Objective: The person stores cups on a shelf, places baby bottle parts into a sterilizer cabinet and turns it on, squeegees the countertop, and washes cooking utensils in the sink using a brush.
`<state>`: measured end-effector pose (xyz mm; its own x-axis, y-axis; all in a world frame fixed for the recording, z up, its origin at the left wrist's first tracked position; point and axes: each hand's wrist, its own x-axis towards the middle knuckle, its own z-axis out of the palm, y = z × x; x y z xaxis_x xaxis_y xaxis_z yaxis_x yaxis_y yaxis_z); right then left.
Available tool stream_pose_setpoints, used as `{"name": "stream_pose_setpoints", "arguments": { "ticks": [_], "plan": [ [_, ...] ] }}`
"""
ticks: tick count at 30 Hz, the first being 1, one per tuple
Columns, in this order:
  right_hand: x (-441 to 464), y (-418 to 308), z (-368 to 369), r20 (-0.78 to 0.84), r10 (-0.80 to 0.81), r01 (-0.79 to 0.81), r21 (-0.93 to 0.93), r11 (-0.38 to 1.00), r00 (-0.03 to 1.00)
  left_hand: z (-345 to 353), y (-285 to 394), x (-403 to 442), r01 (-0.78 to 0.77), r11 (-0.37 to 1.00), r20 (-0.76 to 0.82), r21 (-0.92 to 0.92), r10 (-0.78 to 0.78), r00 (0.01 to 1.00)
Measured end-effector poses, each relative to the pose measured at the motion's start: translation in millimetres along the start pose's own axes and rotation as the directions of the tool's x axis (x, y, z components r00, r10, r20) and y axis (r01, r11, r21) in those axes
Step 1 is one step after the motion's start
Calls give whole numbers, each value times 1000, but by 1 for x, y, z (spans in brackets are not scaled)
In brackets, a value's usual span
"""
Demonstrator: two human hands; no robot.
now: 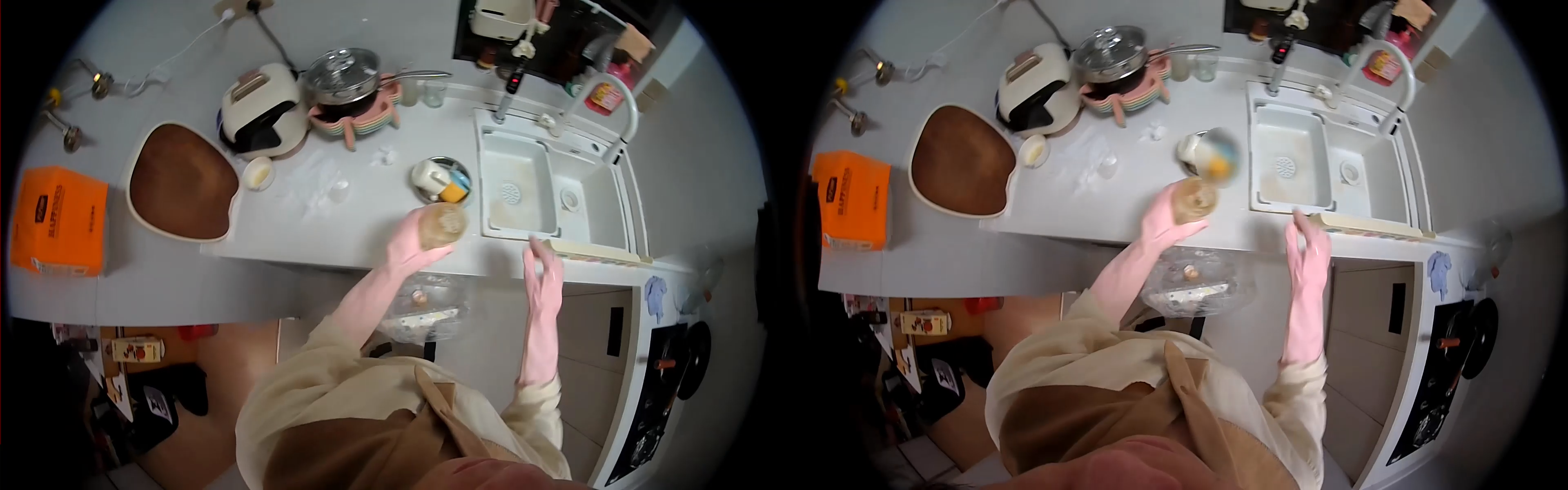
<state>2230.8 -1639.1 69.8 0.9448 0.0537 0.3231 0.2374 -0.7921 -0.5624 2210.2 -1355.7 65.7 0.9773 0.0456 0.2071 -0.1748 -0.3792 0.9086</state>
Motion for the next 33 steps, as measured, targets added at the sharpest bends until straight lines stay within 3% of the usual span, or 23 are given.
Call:
{"name": "stream_pose_setpoints", "arguments": {
  "ticks": [2,3,5,9,12,15,18,22,25,27,29,30,31,33],
  "plan": [
    [50,-47,30,142,-158,174,-110,979,977,-39,-49,-46,74,968,-78,-238,-94,992],
    [74,-70,49,211,-224,259,-158,953,951,-62,-56,-67,190,932,-39,-309,-212,976],
    [108,-101,92,350,-247,360,-308,881,904,-89,-66,-105,254,871,-82,-421,-315,946],
    [147,-122,165,569,-19,395,-546,739,822,-125,-43,-149,65,815,-340,-575,-311,887],
    [143,-151,165,576,-8,379,-529,759,818,-145,-50,-178,-2,829,-445,-560,-299,844],
    [143,-128,196,535,-81,394,-503,769,841,-158,-63,-201,25,832,-465,-555,-335,820],
    [147,-131,184,595,-192,524,-455,720,781,-165,-67,-205,28,828,-479,-560,-352,804],
    [144,-169,141,524,-59,359,-492,793,850,-167,-71,-203,54,799,-452,-599,-393,801],
    [171,-159,104,371,-86,209,-306,929,925,-167,-66,-194,67,801,-426,-595,-385,818],
    [185,-170,47,231,8,42,-213,976,973,-168,-71,-188,67,840,-415,-538,-333,847],
    [197,-160,2,101,79,-77,-25,997,992,-167,-69,-181,25,847,-410,-532,-283,867],
    [215,-127,-15,107,77,-94,167,981,991,-166,-68,-176,-2,850,-412,-528,-254,875],
    [233,-96,-32,114,75,-111,353,929,991,-165,-68,-171,-19,846,-400,-533,-232,886],
    [229,-37,-16,196,127,-233,815,530,972,-159,-64,-165,-14,853,-412,-521,-238,879]
  ]
}}
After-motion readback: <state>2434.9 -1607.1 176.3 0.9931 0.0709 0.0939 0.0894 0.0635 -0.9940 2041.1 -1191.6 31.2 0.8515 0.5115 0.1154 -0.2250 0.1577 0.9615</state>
